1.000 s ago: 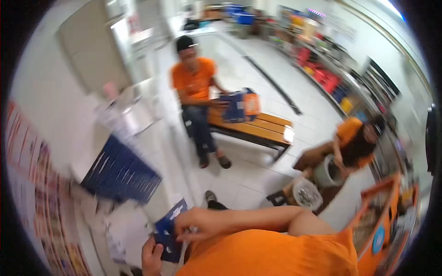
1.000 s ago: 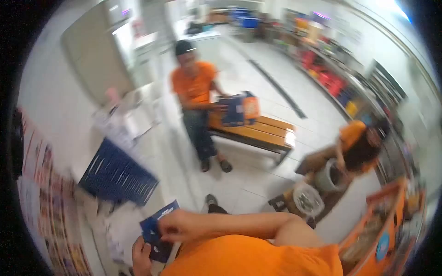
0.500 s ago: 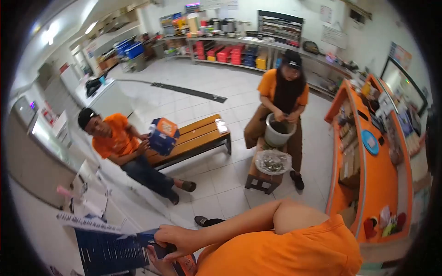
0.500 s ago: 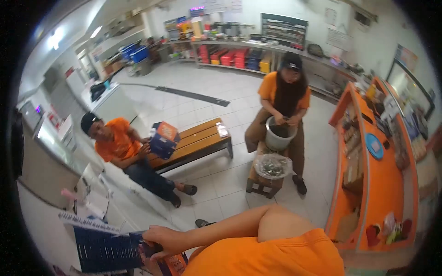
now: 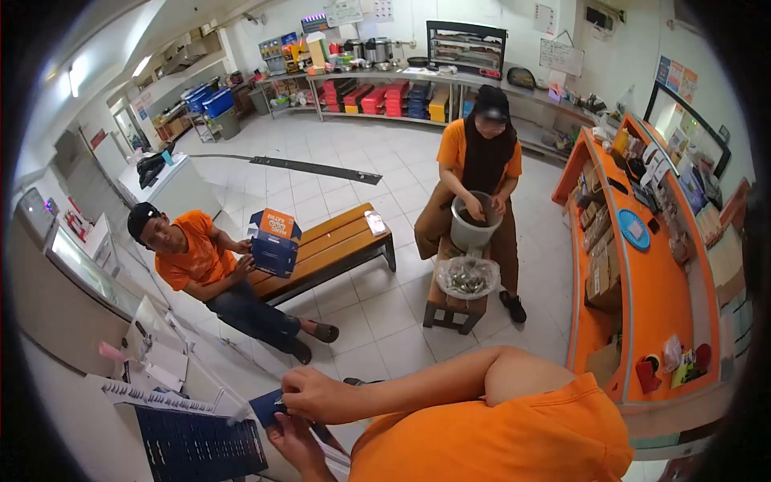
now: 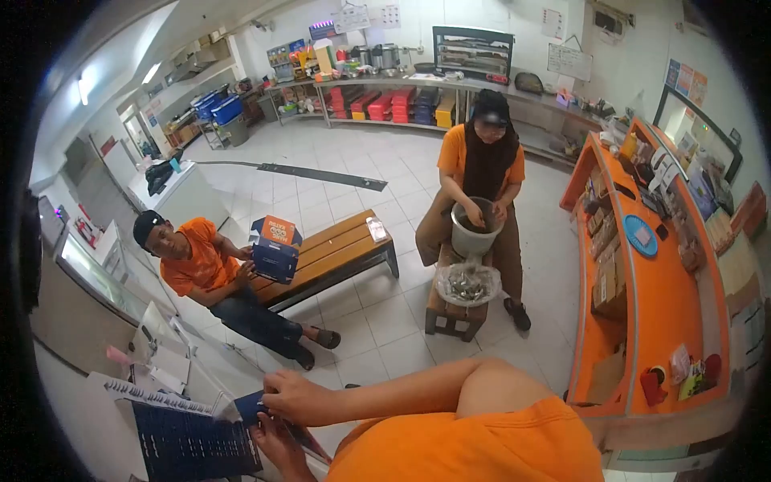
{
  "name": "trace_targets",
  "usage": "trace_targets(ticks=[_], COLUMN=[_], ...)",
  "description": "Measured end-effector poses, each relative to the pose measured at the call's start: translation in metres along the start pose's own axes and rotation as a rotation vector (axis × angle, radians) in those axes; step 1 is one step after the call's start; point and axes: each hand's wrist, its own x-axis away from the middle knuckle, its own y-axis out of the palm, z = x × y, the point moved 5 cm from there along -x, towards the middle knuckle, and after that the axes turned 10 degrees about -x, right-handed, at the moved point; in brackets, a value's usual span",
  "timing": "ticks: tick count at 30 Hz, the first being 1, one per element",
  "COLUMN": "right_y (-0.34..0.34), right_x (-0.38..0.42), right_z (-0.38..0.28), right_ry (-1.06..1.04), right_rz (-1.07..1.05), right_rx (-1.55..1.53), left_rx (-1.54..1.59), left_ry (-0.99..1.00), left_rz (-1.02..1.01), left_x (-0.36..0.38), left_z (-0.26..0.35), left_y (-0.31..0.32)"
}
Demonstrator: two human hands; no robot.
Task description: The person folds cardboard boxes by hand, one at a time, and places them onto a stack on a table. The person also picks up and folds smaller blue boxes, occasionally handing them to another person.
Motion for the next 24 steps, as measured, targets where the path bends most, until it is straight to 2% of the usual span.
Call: trace_targets(ticks=[2, 3, 5, 6, 7, 8, 9, 11, 12, 13, 15, 16, 17, 19, 21, 23, 24], right_y=[0.001, 0.002, 0.004, -0.004, -0.019, -0.025, -0.032, -0.033, -0.03, -0.038, -0.025, -0.025, -0.027, -0.026, -0.034, -0.02, -0.012], right_x=[0.002, 0.003, 0.009, 0.009, 0.006, 0.007, 0.008, 0.016, 0.019, 0.017, 0.032, 0.036, 0.039, 0.043, 0.044, 0.054, 0.061], right_z=[0.013, 0.014, 0.021, 0.019, 0.014, 0.012, 0.011, 0.022, 0.025, 0.02, 0.021, 0.018, 0.016, 0.015, 0.023, 0.029, 0.022], right_ry=[0.131, 0.126, 0.274, 0.273, 0.162, 0.104, 0.046, -0.029, -0.115, -0.114, 0.463, 0.461, 0.437, 0.414, 0.499, 0.464, 0.464], right_rz=[-0.038, -0.045, -0.113, -0.115, -0.06, -0.029, 0.0, -0.053, -0.091, -0.092, -0.749, -0.753, -0.704, -0.659, -0.269, -0.342, -0.517], right_rx=[0.017, 0.017, -0.012, -0.014, -0.07, -0.098, -0.124, -0.179, -0.031, -0.028, -0.428, -0.436, -0.393, -0.354, -0.167, -0.157, -0.286], left_rx=[0.089, 0.158, 0.126, -0.042, -0.212, -0.273, -0.275, -0.511, -0.837, -0.834, -0.644, -0.815, -0.819, -0.644, -0.63, -0.582, -0.576], left_ry=[-0.028, -0.066, -0.081, -0.129, -0.174, -0.18, -0.174, -0.097, 0.123, 0.124, -0.004, 0.017, 0.012, -0.245, -0.196, -0.227, -0.221], left_rz=[-0.025, -0.054, -0.064, -0.134, -0.205, -0.314, -0.314, -0.467, -0.56, -0.562, -0.444, -0.503, -0.495, -0.34, -0.313, -0.286, -0.284], left_x=[0.002, 0.005, 0.009, 0.008, 0.007, 0.005, 0.007, 0.021, 0.021, 0.025, 0.034, 0.036, 0.043, 0.063, 0.065, 0.066, 0.067], left_z=[0.005, 0.009, 0.012, 0.006, 0.003, 0.003, 0.003, -0.005, -0.017, -0.02, -0.027, -0.031, -0.015, 0.022, 0.018, 0.01, 0.008], left_y=[0.01, 0.015, 0.015, 0.007, 0.001, 0.001, -0.004, -0.016, -0.046, -0.044, -0.044, -0.046, -0.034, -0.005, -0.013, -0.018, -0.017])
